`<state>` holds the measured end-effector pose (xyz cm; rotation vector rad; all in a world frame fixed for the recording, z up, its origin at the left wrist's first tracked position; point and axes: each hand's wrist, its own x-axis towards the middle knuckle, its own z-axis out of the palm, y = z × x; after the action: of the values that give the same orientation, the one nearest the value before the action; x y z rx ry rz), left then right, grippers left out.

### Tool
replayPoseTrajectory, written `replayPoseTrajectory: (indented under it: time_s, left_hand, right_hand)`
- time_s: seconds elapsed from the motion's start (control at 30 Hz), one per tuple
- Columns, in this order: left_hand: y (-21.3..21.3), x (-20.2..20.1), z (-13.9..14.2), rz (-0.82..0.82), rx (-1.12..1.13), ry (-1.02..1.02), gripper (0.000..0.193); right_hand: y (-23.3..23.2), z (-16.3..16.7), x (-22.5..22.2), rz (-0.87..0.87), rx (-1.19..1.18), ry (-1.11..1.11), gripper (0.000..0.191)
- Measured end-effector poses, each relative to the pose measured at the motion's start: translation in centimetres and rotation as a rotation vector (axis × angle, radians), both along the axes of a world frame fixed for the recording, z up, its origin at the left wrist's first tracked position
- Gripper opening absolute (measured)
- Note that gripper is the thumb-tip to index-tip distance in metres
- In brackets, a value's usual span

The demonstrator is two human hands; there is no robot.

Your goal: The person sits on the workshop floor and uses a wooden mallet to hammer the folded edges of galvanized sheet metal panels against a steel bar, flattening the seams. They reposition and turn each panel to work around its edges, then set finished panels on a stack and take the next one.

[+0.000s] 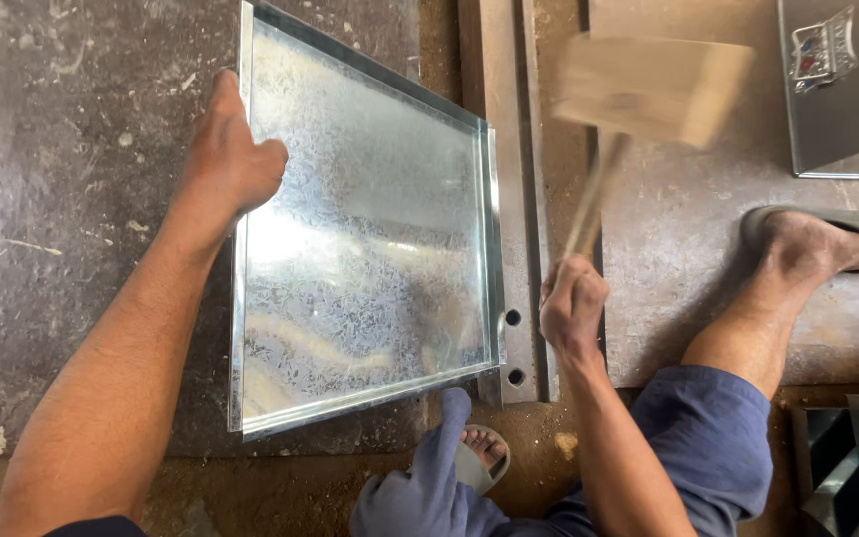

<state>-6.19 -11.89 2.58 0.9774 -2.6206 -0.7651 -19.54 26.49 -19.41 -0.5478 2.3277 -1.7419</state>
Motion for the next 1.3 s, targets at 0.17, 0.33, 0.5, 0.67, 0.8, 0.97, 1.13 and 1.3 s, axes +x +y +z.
replayPoseTrajectory:
  time_s: [0.17, 0.33, 0.5, 0.67, 0.8, 0.97, 1.13, 1.3]
  left_hand:
    - [0.0, -0.5, 0.5, 0.061, 0.038, -0.047, 0.058]
    - [-0.4, -0.4, 0.4, 0.047, 0.016, -0.002, 0.053]
    - [-2.4, -0.6, -2.2, 0.101, 0.153, 0.017, 0.069]
    - [-4.3, 2.5, -4.5, 0.087, 0.933, 0.402, 0.1]
    - [-1.1, 10.0, -6.9, 0.006, 0.546, 0.329, 0.084]
    - [2.2, 13.8, -8.1, 0.118, 0.14, -0.023, 0.053]
    - [1.7, 14.0, -7.6, 0.084, 0.223, 0.174, 0.057]
    - [3.2, 14.7, -7.1, 0.135, 0.332, 0.069, 0.04]
  right_hand:
    - [0.5, -0.1, -1.7, 0.113, 0.277, 0.432, 0.056]
    - [3.9, -1.5, 1.3, 0.087, 0.596, -0.476, 0.063]
    - [4.6, -3.7, 7.4, 0.049, 0.542, -0.335, 0.062]
    - [2.0, -2.3, 8.7, 0.048, 0.518, -0.451, 0.053]
    - [1.9, -2.2, 8.5, 0.326, 0.308, 0.15, 0.037]
    - [0.3, -4.4, 7.7, 0.28, 0.516, -0.022, 0.042]
    - [1.9, -4.1, 8.8, 0.185, 0.575, -0.191, 0.052]
    - [8.4, -1.1, 10.8, 0.177, 0.671, -0.5, 0.061]
